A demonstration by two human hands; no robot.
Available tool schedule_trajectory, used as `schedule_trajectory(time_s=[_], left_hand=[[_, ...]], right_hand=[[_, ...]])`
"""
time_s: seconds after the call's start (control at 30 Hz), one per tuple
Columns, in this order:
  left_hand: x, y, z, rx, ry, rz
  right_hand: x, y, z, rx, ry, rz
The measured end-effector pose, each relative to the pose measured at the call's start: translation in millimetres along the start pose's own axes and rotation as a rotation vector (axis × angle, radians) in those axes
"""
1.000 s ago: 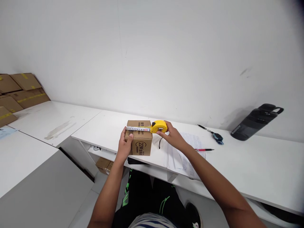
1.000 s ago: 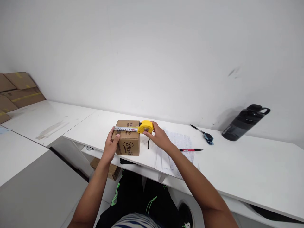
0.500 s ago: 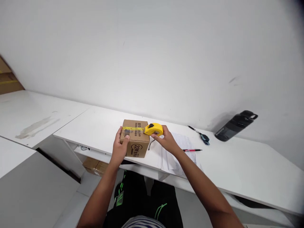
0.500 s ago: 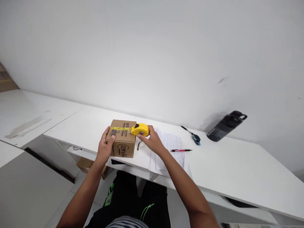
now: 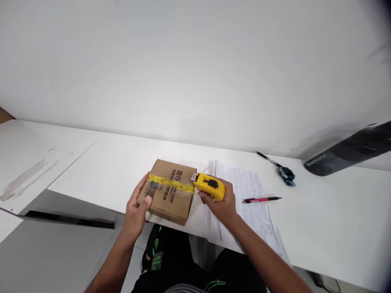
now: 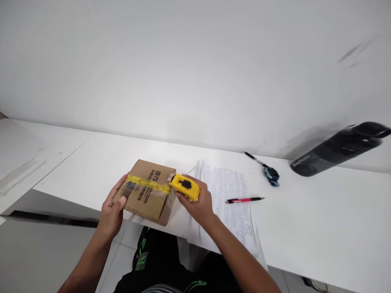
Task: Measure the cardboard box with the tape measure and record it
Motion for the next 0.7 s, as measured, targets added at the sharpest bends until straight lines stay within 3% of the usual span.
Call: schedule_trajectory(time_s=[0.07, 0.17, 0.3, 0.43, 0.57, 0.7], left_hand=[[-2.2, 0.9, -0.4, 0.070, 0.020, -0.002], [-0.8, 1.5, 1.6, 0.154, 0.014, 0.003], [0.4, 1.4, 7.3, 0.226, -0.046, -0.010], [2.1, 3.7, 7.7, 0.312, -0.086, -0.025], [4.5, 2.9, 12.5, 0.293, -0.105, -0.018], [0.2, 2.3, 19.8, 0.201, -0.184, 0.090]], right_hand=[[11.9, 15.9, -2.5, 0.038, 0.061, 0.040], [16.3, 27.0, -5.0, -0.030, 0.106, 0.022], [21.5, 19.5, -8.3, -0.090, 0.116, -0.072], [24.7, 15.8, -7.5, -0.119, 0.096, -0.056], [23.0, 19.6, -6.8, -0.112, 0.100, -0.050], [37.8, 29.7, -4.6, -0.108, 0.198, 0.129]])
Point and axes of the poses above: each hand's wrist, its own y-axis away from the middle knuckle, its own z-axis out of the palm, x = y × z, the point moved 5 cm from there along -y, towards the middle knuckle, and after that the axes turned 11 degrees about x, right-handed, at the moved point
